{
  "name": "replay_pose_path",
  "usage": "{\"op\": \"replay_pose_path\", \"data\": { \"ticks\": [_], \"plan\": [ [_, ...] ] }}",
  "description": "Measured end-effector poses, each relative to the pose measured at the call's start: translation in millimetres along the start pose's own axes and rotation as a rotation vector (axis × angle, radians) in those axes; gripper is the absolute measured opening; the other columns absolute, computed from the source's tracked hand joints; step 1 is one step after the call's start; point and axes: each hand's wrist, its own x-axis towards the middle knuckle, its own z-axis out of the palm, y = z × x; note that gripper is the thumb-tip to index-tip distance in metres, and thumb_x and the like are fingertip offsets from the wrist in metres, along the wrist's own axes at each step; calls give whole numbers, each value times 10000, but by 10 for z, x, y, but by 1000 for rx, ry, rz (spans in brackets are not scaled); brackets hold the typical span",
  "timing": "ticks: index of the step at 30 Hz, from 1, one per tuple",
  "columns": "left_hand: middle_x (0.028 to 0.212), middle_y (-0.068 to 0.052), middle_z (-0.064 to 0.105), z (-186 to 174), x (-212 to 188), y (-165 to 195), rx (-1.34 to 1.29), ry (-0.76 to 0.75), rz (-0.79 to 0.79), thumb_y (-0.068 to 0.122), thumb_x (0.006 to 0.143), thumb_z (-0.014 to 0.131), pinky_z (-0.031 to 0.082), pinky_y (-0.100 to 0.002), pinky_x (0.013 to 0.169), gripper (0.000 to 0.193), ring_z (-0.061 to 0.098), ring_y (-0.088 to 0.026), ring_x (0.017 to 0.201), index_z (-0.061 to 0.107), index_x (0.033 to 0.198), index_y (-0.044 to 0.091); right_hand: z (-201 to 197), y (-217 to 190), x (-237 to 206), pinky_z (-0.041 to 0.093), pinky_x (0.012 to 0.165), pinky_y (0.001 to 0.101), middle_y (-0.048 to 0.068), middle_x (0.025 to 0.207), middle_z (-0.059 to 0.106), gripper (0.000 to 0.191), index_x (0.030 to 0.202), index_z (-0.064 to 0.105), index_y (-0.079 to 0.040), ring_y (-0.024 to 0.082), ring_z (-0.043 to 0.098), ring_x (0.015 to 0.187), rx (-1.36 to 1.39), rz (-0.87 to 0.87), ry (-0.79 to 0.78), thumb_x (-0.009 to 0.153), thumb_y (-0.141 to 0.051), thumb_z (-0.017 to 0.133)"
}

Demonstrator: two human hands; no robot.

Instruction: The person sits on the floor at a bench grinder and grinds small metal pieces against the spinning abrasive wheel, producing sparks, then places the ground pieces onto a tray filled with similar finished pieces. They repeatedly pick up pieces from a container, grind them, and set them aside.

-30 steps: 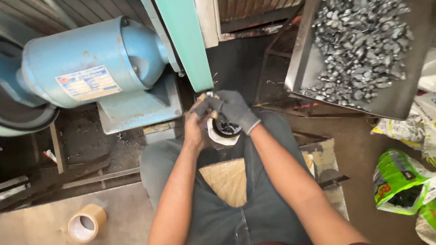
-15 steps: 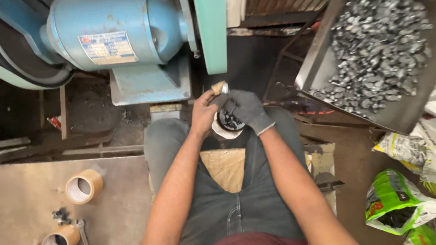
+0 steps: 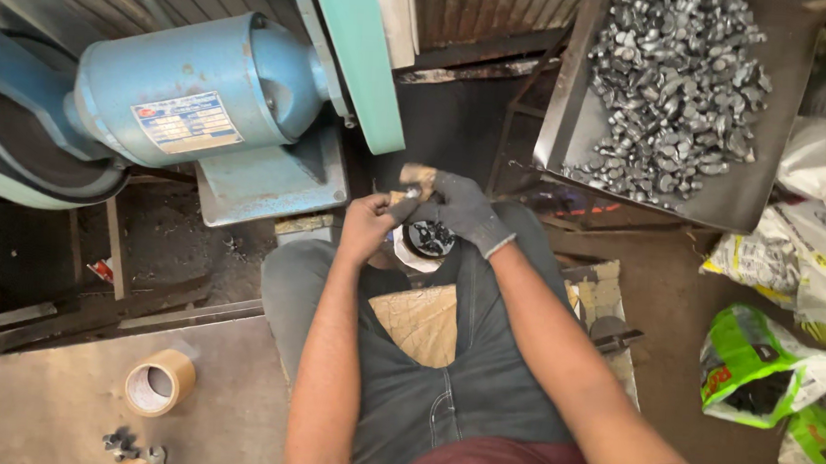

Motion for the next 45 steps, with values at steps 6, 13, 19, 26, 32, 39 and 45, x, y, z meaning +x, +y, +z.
{"op": "replay_pose_path", "data": {
  "ticks": [6, 13, 19, 26, 32, 39, 45],
  "plan": [
    [731, -24, 749, -4, 50, -84, -403, -12, -286, 225, 911, 769, 492, -236, 581, 269, 655, -88, 623, 750, 896, -43, 12, 22, -52, 545, 1007, 263, 52, 1284, 721, 417, 1310, 677, -19, 102, 680, 1140, 430, 163, -28, 923, -148, 763],
    [1327, -129, 688, 227, 196, -124, -306, 180, -70, 229, 933, 607, 492, -381, 1050, 500, 667, -238, 1212, 613, 1370, -12, 163, 58, 265, 444, 538, 235, -10, 839, 677, 288, 1177, 728, -74, 76, 577, 642, 485, 537, 255, 975, -274, 679],
    [1613, -134, 407, 342, 267, -23, -1169, -101, -183, 375, 999, 512, 192, -460, 1289, 672, 315, -278, 1545, 398, 1547, 2, 202, 179, 634, 448, 533, 217, -34, 841, 686, 198, 1096, 695, -92, 46, 612, 662, 848, 534, 383, 996, -263, 692],
    [1221, -166, 702, 224, 135, 2, -620, 117, -55, 179, 927, 589, 551, -412, 956, 475, 700, -290, 1104, 593, 1361, -14, 124, 86, 96, 520, 787, 267, -1, 1070, 729, 397, 1245, 691, -44, 101, 652, 925, 414, 259, 213, 934, -283, 752],
    [942, -222, 735, 111, 57, 17, 158, 226, 154, 54, 844, 665, 560, -387, 757, 296, 729, -327, 862, 695, 1138, 34, 141, -102, -52, 534, 784, 343, 140, 968, 753, 416, 1112, 759, -2, 166, 645, 888, -221, 293, -40, 923, -372, 750],
    [866, -176, 732, 154, 226, 37, 53, 413, -28, 41, 831, 625, 551, -373, 724, 286, 729, -253, 770, 690, 1109, 31, 160, 15, 282, 547, 828, 310, 74, 1039, 747, 358, 1184, 696, -14, 121, 694, 937, -60, 108, 50, 973, -303, 669],
    [875, -176, 726, 195, 372, 60, -19, 504, 10, 17, 819, 624, 541, -360, 747, 248, 707, -260, 780, 700, 1055, -3, 277, 16, 533, 550, 711, 320, 113, 939, 744, 333, 1186, 700, -22, 150, 685, 783, 9, 560, 86, 980, -276, 638]
  ]
}}
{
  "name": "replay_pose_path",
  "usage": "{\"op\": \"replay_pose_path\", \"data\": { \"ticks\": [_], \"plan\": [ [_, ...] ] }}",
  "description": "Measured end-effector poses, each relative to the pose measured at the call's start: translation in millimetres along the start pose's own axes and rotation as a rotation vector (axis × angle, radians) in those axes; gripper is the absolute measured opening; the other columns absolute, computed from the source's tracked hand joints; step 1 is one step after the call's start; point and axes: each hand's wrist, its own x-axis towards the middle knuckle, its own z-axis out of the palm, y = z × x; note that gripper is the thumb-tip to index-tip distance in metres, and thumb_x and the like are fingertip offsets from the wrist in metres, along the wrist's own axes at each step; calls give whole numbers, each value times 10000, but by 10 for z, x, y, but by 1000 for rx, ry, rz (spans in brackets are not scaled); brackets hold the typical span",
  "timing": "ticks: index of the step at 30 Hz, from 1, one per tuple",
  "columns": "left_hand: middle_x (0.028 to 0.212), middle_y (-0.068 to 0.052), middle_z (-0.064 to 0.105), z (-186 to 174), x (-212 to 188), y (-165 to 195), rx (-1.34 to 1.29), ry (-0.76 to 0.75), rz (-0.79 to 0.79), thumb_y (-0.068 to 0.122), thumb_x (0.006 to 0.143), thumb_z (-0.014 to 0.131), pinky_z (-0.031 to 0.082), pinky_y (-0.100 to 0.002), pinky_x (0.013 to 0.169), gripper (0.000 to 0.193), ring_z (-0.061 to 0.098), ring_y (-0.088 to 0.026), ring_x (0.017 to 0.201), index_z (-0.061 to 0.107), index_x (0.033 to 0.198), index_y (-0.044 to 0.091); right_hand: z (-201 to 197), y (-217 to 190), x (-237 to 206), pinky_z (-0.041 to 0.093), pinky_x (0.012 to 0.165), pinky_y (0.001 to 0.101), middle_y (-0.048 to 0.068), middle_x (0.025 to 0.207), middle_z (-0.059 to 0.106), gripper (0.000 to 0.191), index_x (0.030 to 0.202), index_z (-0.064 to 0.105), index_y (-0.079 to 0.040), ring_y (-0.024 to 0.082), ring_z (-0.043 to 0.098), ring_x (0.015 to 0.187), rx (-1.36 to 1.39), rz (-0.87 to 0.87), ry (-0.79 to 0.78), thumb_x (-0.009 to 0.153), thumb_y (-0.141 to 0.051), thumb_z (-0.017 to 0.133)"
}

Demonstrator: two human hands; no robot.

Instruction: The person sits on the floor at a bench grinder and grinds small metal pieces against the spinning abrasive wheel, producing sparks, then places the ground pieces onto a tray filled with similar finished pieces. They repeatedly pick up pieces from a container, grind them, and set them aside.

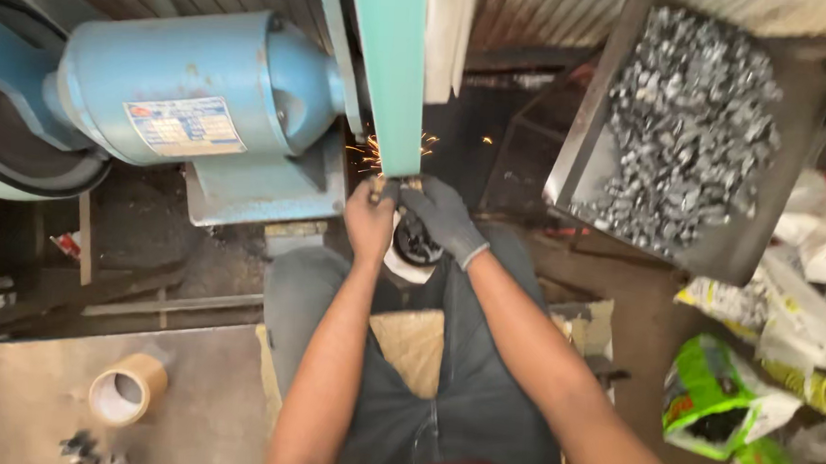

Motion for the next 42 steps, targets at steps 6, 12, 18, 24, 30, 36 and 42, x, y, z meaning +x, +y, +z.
{"op": "replay_pose_path", "data": {
  "ticks": [6, 12, 18, 24, 30, 36, 42],
  "plan": [
    [904, -171, 723, -40, -36, -13, -42, -19, 60, -4, 808, 598, 545, -335, 756, 297, 711, -233, 801, 661, 1099, -15, -7, 43, -109, 546, 733, 328, 145, 953, 739, 298, 1176, 734, -19, 166, 688, 810, -69, 15, 11, 988, -242, 673],
    [916, -95, 719, -94, -141, -19, -301, -214, -151, 35, 957, 609, 523, -320, 704, 201, 653, -174, 798, 670, 1136, -36, -52, 193, -303, 533, 964, 277, 74, 1170, 732, 350, 1238, 703, -24, 116, 674, 1084, -10, -653, 195, 924, -169, 757],
    [1162, -128, 745, 1, -190, -26, -232, -297, -127, 107, 949, 546, 554, -384, 925, 380, 700, -227, 1041, 680, 1280, -22, -132, 196, -260, 502, 660, 281, 48, 974, 711, 302, 1160, 717, -12, 124, 622, 790, 382, -134, 134, 913, -178, 765],
    [1532, -159, 488, 112, -208, -76, -1250, -506, -495, 397, 1021, 561, 340, -497, 1235, 572, 419, -317, 1479, 479, 1453, 31, -163, 15, 175, 517, 658, 242, -7, 936, 711, 309, 1130, 691, -29, 73, 628, 779, 485, -107, 141, 967, -291, 703],
    [1507, -150, 538, -31, -246, -88, -1377, -673, -264, 423, 997, 534, 311, -597, 1230, 577, 446, -345, 1448, 568, 1435, 51, -197, 79, 76, 522, 796, 281, 17, 1024, 707, 289, 1163, 711, -40, 108, 644, 916, 552, -231, 80, 958, -244, 709],
    [1047, -167, 765, -188, -304, -35, 1, -480, -265, 234, 970, 603, 546, -430, 819, 390, 724, -429, 974, 740, 1267, 20, -1017, 272, -413, 529, 991, 316, 80, 1154, 753, 242, 1171, 724, -31, 175, 700, 1094, 3, -479, 289, 963, -157, 729],
    [1057, -193, 749, 53, -354, 39, 502, -672, -12, 271, 870, 669, 533, -474, 882, 421, 693, -383, 1035, 686, 1265, 127, -2052, 402, -475, 515, 813, 502, 211, 1033, 682, 331, 1057, 709, -60, 402, 658, 943, -842, -52, 891, 892, -339, 773]
  ]
}}
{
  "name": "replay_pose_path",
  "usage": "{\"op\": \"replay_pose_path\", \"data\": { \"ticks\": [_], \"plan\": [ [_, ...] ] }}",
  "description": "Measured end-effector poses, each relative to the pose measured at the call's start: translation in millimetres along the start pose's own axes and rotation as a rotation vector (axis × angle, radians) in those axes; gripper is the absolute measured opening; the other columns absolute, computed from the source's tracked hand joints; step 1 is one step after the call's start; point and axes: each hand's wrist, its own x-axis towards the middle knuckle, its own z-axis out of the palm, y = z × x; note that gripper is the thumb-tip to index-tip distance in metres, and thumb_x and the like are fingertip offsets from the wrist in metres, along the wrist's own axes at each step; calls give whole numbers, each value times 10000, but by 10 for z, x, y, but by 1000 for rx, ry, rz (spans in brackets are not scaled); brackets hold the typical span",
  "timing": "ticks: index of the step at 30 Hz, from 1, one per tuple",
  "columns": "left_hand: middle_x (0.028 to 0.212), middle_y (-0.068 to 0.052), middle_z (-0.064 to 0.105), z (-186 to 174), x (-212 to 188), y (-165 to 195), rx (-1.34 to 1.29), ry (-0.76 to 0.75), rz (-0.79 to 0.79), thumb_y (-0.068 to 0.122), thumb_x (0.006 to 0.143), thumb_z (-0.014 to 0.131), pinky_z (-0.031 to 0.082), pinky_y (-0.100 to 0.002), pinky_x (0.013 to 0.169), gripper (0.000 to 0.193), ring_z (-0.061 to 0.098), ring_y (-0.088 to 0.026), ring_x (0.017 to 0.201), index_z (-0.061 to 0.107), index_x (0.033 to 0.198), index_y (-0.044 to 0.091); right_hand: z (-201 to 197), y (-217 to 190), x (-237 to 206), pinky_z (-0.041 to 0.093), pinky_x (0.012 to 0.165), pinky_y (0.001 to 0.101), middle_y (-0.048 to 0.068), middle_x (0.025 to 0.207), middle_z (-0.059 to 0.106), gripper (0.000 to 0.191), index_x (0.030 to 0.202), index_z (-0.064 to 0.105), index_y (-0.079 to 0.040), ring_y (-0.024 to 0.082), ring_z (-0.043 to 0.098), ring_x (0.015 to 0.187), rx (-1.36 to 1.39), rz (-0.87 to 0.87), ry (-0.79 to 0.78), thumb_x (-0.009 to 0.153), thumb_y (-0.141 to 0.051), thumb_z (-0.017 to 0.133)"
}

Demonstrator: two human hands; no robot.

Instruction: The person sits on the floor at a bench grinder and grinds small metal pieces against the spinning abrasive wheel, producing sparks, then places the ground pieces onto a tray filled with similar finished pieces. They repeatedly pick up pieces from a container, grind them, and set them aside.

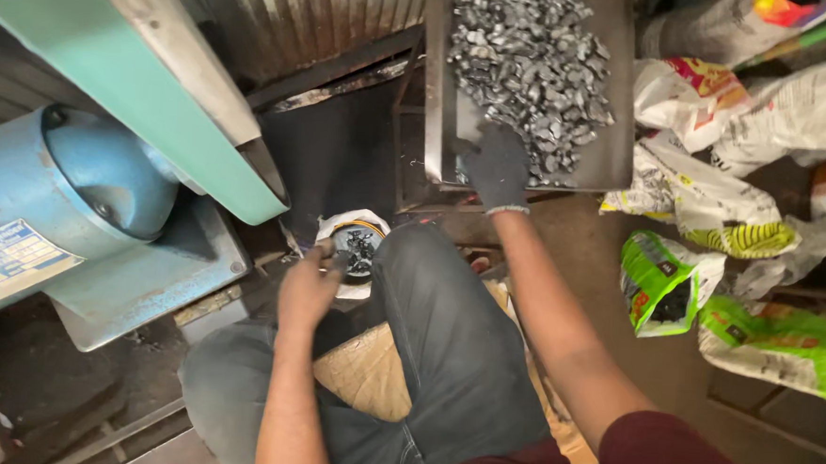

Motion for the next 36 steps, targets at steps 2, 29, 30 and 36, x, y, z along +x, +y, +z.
{"op": "replay_pose_path", "data": {
  "ticks": [2, 29, 30, 36],
  "plan": [
    [1098, -175, 745, 73, 59, 62, 115, -103, 11, 249, 826, 690, 526, -496, 895, 460, 683, -385, 1058, 668, 1265, 112, 112, 97, 82, 516, 776, 520, 214, 1003, 657, 325, 1017, 695, -66, 411, 655, 894, -106, -124, 159, 824, -318, 766],
    [1146, -91, 739, -190, -227, -215, -784, 303, 283, 18, 880, 742, 548, -291, 928, 378, 689, -149, 1054, 648, 1246, 9, 55, -1213, -1297, 550, 648, 330, 77, 884, 704, 282, 1106, 724, 1, 165, 687, 757, 972, -221, -986, 1014, -261, 676],
    [1161, -97, 737, -201, -182, -252, -660, 340, 267, 48, 893, 706, 536, -307, 946, 367, 682, -159, 1075, 655, 1254, 6, 157, -1270, -1285, 550, 634, 318, 76, 877, 697, 296, 1070, 718, 0, 154, 695, 747, 955, -256, -940, 1021, -287, 664],
    [1196, -129, 697, -168, 77, -348, -702, 334, 77, 219, 979, 544, 479, -400, 999, 428, 641, -225, 1124, 688, 1308, -13, 822, -1560, -1115, 499, 603, 269, 56, 809, 686, 324, 1020, 713, -15, 86, 641, 685, 893, -404, -678, 1032, -336, 668]
  ]
}}
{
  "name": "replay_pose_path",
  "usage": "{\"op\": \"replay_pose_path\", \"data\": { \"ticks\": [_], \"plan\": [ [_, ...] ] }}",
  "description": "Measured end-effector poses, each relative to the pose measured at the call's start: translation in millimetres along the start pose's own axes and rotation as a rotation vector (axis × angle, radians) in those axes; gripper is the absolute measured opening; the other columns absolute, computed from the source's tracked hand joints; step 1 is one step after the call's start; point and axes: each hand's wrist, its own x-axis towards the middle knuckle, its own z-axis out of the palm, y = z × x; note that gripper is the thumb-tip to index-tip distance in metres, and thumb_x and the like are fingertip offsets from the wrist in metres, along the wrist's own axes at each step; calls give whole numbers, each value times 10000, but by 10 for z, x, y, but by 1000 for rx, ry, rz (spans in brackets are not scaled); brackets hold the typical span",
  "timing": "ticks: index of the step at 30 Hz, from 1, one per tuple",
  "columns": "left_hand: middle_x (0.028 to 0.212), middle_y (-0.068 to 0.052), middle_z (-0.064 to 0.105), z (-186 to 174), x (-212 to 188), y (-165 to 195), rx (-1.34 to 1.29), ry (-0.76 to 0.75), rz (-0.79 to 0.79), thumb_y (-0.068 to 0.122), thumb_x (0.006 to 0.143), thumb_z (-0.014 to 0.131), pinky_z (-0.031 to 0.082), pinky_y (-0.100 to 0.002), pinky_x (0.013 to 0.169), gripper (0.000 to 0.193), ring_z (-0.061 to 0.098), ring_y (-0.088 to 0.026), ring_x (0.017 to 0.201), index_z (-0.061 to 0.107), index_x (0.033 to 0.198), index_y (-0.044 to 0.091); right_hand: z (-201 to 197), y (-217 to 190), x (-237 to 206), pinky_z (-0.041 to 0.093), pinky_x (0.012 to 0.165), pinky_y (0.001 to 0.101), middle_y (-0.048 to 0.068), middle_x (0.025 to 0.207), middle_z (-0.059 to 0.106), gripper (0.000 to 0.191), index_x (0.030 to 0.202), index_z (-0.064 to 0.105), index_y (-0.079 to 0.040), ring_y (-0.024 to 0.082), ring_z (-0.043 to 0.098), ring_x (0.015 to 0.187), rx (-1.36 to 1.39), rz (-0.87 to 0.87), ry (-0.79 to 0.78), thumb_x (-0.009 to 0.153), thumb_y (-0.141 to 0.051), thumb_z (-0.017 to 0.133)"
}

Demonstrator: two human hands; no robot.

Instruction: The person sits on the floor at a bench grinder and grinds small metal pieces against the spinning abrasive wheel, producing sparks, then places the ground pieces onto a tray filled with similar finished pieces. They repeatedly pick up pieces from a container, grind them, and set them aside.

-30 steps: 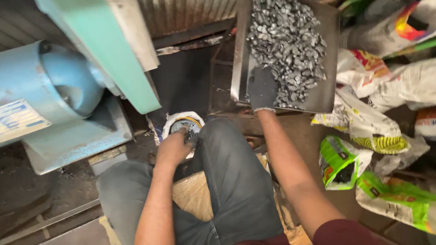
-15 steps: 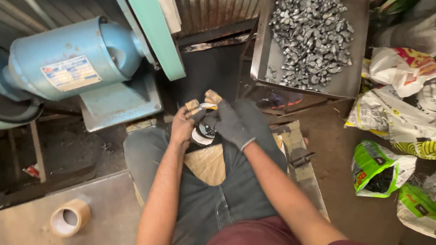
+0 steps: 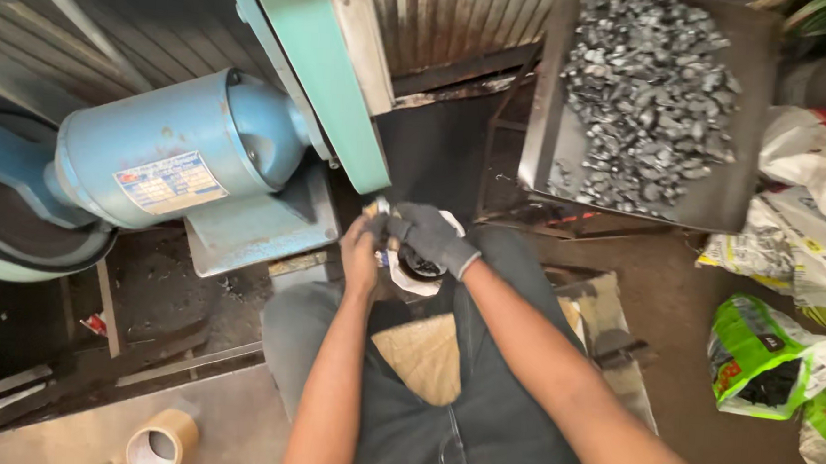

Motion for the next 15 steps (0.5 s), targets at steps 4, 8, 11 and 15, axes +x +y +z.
{"op": "replay_pose_path", "data": {
  "ticks": [4, 8, 11, 15],
  "plan": [
    [1203, -104, 665, 73, 88, -32, -586, -70, -315, 270, 950, 565, 505, -392, 979, 465, 651, -227, 1082, 625, 1361, 61, -61, 60, 288, 437, 526, 361, 47, 723, 645, 340, 983, 757, 3, 147, 558, 598, 341, 412, -22, 947, -324, 671],
    [1168, -53, 683, 89, 87, 23, -807, -35, -397, 263, 905, 544, 527, -370, 873, 482, 655, -183, 1030, 635, 1356, 119, -99, -3, 370, 501, 608, 359, 47, 727, 690, 315, 959, 756, -3, 151, 633, 662, 163, 316, -24, 943, -308, 681],
    [1058, -67, 750, 57, 47, 77, -119, 39, -36, 119, 881, 593, 545, -340, 835, 381, 678, -222, 958, 693, 1217, -32, -112, -58, 226, 548, 708, 347, 97, 853, 736, 289, 1005, 764, -19, 157, 669, 778, -179, 92, -56, 910, -292, 763],
    [830, -57, 743, -10, -11, 151, 305, 43, 61, 66, 782, 672, 547, -317, 707, 328, 685, -160, 772, 728, 1088, -37, -192, -136, -126, 549, 755, 326, 100, 1038, 737, 572, 1183, 685, -1, 141, 697, 870, -129, 99, 147, 699, -237, 877]
  ]
}}
